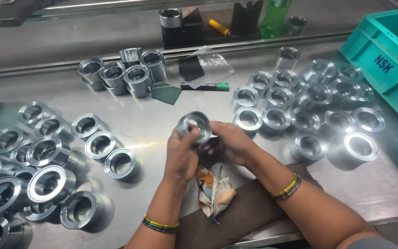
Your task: Inspecting, cleaning, and sorting metal rings at an industrial workstation.
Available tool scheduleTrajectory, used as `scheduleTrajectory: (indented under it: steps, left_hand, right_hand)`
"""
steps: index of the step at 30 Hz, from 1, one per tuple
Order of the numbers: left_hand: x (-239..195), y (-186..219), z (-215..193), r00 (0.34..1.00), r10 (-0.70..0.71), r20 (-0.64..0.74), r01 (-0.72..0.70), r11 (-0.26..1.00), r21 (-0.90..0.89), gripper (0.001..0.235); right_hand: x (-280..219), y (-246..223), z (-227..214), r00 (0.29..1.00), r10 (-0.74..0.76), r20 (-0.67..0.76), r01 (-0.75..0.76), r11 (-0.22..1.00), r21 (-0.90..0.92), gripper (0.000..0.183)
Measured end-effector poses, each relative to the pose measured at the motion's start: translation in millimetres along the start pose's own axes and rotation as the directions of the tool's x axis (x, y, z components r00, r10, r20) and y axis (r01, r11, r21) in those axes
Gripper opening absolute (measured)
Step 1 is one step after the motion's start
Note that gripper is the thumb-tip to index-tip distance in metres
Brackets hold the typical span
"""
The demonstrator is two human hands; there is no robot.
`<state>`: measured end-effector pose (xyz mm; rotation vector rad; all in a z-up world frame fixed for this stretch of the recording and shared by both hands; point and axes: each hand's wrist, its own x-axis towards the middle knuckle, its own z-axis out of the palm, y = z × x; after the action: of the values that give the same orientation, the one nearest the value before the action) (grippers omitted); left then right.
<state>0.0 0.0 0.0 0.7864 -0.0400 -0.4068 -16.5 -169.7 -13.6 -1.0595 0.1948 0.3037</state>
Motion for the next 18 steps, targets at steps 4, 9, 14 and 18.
scheduleTrajectory:
  steps: [4, 9, 14, 18]
  left_hand:
    - [12, -12, -31, 0.990, -0.047, 0.132, 0.089, 0.939, -0.333, 0.029]
    - [23, -33, -45, 0.997, -0.038, -0.063, 0.031, 0.995, -0.098, 0.029]
    - [3, 22, -8, 0.985, -0.164, -0.057, 0.136, 0.934, -0.331, 0.050]
    - [15, 4, -36, 0.981, -0.195, 0.023, 0.191, 0.918, -0.348, 0.057]
  right_hand:
    - [14, 21, -11, 0.998, 0.005, 0.062, -0.003, 1.000, -0.029, 0.038]
    - [-3, 2, 31, 0.918, -0.396, -0.001, 0.339, 0.789, -0.512, 0.061]
    - [-26, -12, 25, 0.584, -0.604, 0.542, 0.710, 0.057, -0.702, 0.053]
    - [-21, -26, 28, 0.426, -0.578, 0.696, 0.623, -0.369, -0.689, 0.051]
